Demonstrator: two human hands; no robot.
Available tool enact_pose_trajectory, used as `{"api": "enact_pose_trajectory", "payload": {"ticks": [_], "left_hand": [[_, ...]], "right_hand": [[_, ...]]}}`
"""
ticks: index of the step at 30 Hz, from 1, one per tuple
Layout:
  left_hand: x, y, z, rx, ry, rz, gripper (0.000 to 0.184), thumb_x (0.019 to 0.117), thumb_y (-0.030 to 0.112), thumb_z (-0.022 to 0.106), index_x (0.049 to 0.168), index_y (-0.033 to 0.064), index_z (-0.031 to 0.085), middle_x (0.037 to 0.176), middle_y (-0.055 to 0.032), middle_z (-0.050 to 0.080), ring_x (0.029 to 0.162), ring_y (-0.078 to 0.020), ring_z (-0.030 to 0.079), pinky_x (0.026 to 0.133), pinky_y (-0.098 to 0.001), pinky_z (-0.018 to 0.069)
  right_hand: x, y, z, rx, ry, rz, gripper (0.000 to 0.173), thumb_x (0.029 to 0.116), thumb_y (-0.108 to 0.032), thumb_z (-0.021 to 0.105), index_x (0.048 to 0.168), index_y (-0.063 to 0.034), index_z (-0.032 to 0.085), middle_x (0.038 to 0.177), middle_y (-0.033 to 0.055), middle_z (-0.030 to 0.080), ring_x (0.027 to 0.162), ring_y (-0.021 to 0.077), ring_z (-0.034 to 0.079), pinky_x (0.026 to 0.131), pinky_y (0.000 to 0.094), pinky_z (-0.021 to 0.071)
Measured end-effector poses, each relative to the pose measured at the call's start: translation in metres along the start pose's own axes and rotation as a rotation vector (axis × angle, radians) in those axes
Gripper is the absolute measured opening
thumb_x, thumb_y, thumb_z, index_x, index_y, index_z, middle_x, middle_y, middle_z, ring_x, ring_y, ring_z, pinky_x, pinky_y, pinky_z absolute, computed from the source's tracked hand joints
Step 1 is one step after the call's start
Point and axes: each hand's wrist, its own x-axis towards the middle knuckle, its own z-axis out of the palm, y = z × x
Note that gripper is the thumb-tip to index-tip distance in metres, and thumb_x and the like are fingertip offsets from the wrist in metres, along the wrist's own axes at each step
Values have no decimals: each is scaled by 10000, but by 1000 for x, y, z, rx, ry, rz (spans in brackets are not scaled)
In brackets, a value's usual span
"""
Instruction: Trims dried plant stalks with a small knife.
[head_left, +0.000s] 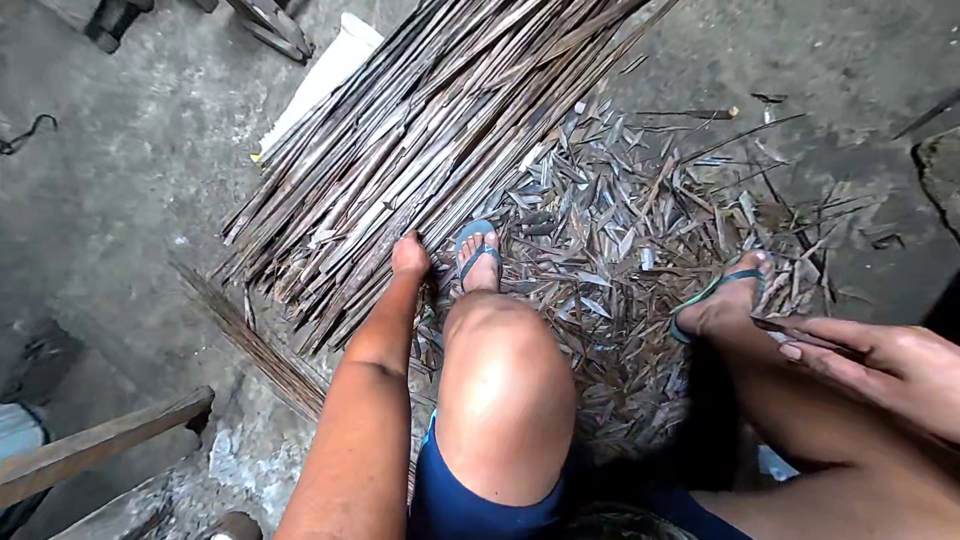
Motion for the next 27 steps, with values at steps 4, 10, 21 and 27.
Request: {"api": "enact_pose_trajectory", "payload": {"ticks": [4, 10, 21, 27], "left_hand": [[14, 2, -2, 73, 27, -18, 404, 1025, 239, 538, 1385, 60, 578, 1351, -258, 600, 1290, -440, 564, 1006, -635, 485], [12, -2, 7, 193, 28, 5, 501, 937, 255, 690, 1356, 4, 572, 1319, -283, 609, 1283, -459, 557, 1008, -651, 459], [9, -16, -10, -26, 74, -7, 428, 1004, 360, 632, 1292, 45, 645, 1292, -265, 631, 1250, -465, 577, 1000, -678, 453], [-7, -54, -53, -67, 164, 132, 387, 1056, 366, 537, 1223, 29, 624, 1102, -284, 682, 1058, -490, 667, 861, -705, 507]], "right_hand": [[13, -3, -1, -15, -27, -1, 404, 1005, -356, 524, 1263, -106, 706, 954, 144, 738, 799, 295, 712, 738, 593, 553], [28, -6, -1, -4, -53, -13, 444, 984, -442, 500, 1191, -119, 723, 854, 80, 712, 694, 210, 669, 656, 514, 547], [37, -15, -10, 29, -42, 10, 425, 992, -439, 508, 1191, -126, 716, 843, 44, 694, 681, 149, 643, 659, 447, 549], [34, -16, -12, 32, -30, -16, 398, 1003, -417, 515, 1215, -142, 709, 844, 29, 693, 689, 139, 633, 666, 436, 539]]}}
